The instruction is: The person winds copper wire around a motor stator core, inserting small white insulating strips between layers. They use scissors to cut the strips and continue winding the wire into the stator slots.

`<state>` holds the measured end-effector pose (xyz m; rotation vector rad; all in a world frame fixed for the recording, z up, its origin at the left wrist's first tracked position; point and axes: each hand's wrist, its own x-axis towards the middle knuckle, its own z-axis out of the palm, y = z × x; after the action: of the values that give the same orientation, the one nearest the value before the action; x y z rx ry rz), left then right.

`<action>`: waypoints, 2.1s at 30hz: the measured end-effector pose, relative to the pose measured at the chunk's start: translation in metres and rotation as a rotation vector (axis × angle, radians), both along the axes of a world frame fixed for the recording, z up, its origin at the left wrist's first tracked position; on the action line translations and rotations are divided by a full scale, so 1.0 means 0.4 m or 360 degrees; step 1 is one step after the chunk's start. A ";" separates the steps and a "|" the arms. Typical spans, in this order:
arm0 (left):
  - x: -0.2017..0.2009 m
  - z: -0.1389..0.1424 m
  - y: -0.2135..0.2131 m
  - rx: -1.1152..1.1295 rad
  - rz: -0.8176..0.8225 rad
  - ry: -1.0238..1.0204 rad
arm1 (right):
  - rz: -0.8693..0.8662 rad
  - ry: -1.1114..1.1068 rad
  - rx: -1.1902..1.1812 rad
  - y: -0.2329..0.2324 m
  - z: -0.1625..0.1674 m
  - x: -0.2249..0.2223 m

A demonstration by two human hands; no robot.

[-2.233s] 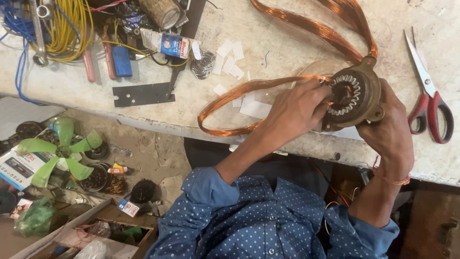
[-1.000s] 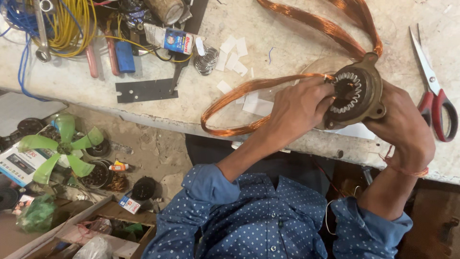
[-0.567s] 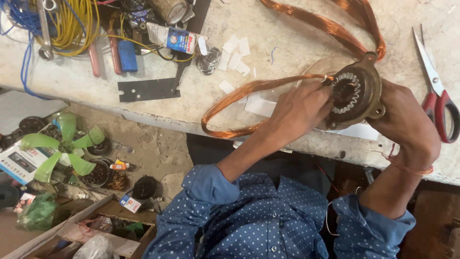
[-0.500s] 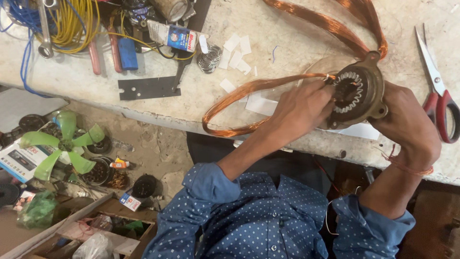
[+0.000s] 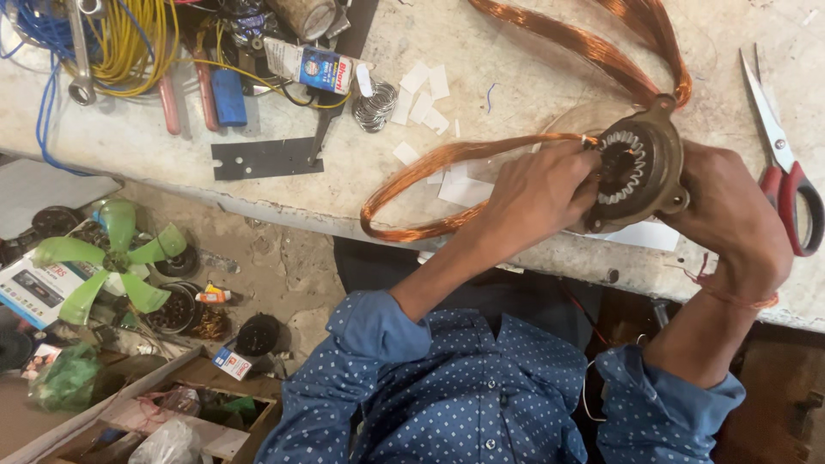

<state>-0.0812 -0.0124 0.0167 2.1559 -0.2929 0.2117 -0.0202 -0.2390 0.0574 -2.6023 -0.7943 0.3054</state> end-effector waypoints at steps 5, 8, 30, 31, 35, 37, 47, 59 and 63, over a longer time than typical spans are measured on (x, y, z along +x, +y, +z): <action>0.009 -0.007 0.015 0.0129 -0.0051 0.0122 | -0.0172 0.0151 0.0032 0.013 -0.001 -0.018; 0.007 -0.011 0.019 0.0111 -0.0042 0.0095 | -0.0101 0.0103 -0.0005 0.021 0.003 -0.017; 0.003 -0.034 -0.013 -0.0008 0.0056 -0.0096 | -0.0266 0.0096 0.0186 -0.030 -0.057 -0.033; 0.002 -0.036 -0.013 -0.0054 0.0069 -0.0147 | -0.0250 0.0063 0.0164 -0.034 -0.057 -0.028; 0.003 -0.035 -0.017 -0.0017 0.0012 0.0121 | -0.0248 0.0047 0.0128 -0.043 -0.052 -0.025; 0.003 -0.031 -0.018 0.0038 0.0026 0.0177 | -0.0287 0.0075 0.0118 -0.041 -0.052 -0.026; 0.007 -0.011 0.009 0.0087 -0.0005 -0.0052 | -0.0275 0.0057 0.0070 -0.036 -0.062 -0.034; 0.001 -0.004 -0.014 0.0003 0.0103 -0.0006 | -0.0061 -0.0035 0.0017 -0.042 -0.055 -0.010; 0.001 -0.008 -0.017 0.0067 0.0037 -0.0090 | -0.0188 0.0052 0.0233 -0.047 -0.063 -0.035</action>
<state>-0.0807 -0.0191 0.0134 2.1986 -0.3074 0.2822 -0.0340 -0.2577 0.0321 -2.4877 -0.6245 0.2451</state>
